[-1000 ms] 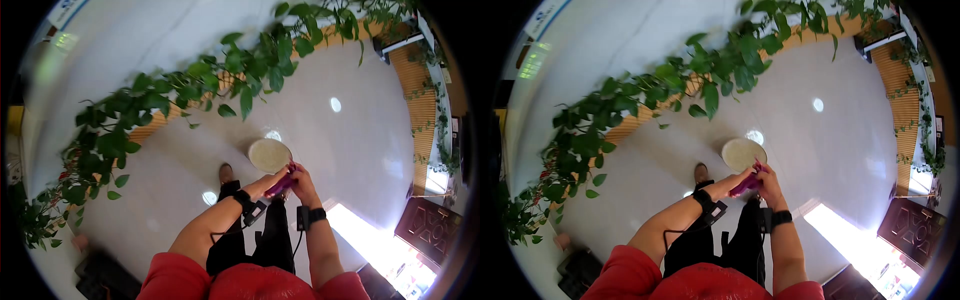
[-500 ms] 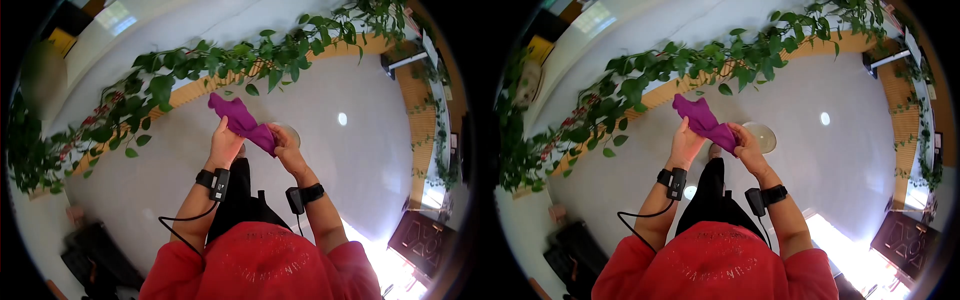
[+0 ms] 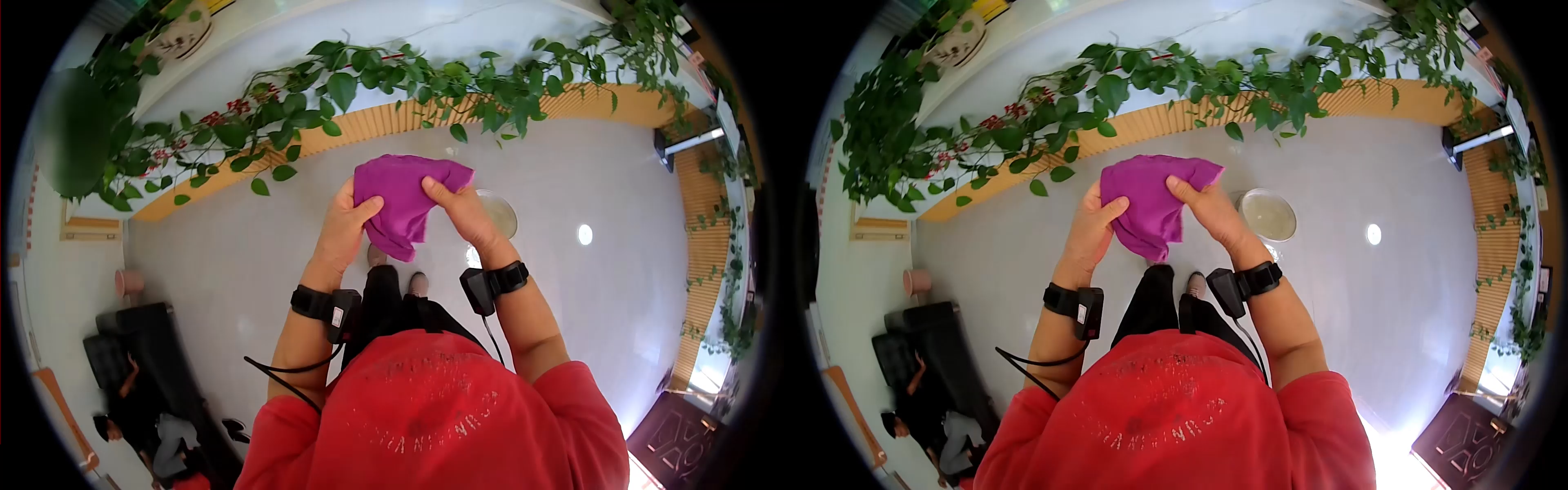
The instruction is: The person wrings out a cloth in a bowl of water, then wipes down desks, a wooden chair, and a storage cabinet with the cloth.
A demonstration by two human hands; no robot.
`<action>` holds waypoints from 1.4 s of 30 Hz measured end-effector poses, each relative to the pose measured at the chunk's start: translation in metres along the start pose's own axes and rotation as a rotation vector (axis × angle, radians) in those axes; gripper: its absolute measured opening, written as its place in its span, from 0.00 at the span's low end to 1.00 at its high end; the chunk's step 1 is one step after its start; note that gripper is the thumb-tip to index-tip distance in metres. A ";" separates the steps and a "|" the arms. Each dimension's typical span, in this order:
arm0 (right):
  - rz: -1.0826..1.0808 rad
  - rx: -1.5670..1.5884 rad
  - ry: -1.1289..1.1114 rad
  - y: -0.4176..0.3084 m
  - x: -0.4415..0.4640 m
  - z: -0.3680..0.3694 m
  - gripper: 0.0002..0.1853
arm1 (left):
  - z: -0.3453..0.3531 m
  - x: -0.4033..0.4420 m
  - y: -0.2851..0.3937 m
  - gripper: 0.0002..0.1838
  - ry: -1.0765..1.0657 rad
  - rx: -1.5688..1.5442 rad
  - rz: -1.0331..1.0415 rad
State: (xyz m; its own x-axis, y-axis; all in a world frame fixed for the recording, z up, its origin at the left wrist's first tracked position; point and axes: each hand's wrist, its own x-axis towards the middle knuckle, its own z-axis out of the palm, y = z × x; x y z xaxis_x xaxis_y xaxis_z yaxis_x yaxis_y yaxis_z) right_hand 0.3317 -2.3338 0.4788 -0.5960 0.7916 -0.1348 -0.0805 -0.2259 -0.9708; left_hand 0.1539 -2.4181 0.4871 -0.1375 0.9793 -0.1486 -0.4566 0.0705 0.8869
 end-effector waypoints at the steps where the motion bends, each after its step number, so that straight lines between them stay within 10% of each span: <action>1: -0.035 0.036 0.005 -0.001 0.004 0.007 0.21 | -0.006 -0.006 0.003 0.19 0.029 0.009 0.004; 8: 0.062 0.413 -0.085 0.020 0.035 0.059 0.17 | -0.038 -0.035 0.032 0.16 0.214 -0.180 0.073; 11: 0.214 -0.041 -0.227 0.032 0.042 0.088 0.19 | -0.075 -0.051 0.040 0.15 0.312 -0.153 0.090; 19: 0.109 -0.040 -0.244 0.013 0.067 0.241 0.12 | -0.191 -0.126 0.089 0.15 0.500 -0.129 0.248; 27: -0.081 -0.743 -0.169 0.090 0.120 0.399 0.33 | -0.319 -0.208 0.103 0.30 1.075 -0.132 0.139; 32: 0.225 -0.353 -0.708 0.085 0.131 0.488 0.30 | -0.385 -0.258 0.120 0.28 1.035 0.213 0.229; 36: -0.517 -0.631 -0.861 0.123 0.141 0.550 0.28 | -0.428 -0.281 0.119 0.22 1.206 0.844 0.167; 42: -0.510 -0.913 -0.973 0.131 0.180 0.625 0.12 | -0.494 -0.306 0.131 0.14 1.368 1.083 0.139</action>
State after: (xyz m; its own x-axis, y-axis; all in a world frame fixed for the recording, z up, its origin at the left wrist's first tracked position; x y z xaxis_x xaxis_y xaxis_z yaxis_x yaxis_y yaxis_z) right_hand -0.2854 -2.5753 0.4509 -0.9903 -0.1088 0.0867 -0.1382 0.6947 -0.7059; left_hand -0.2982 -2.8023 0.4328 -0.9585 0.1777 0.2230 0.2845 0.6493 0.7054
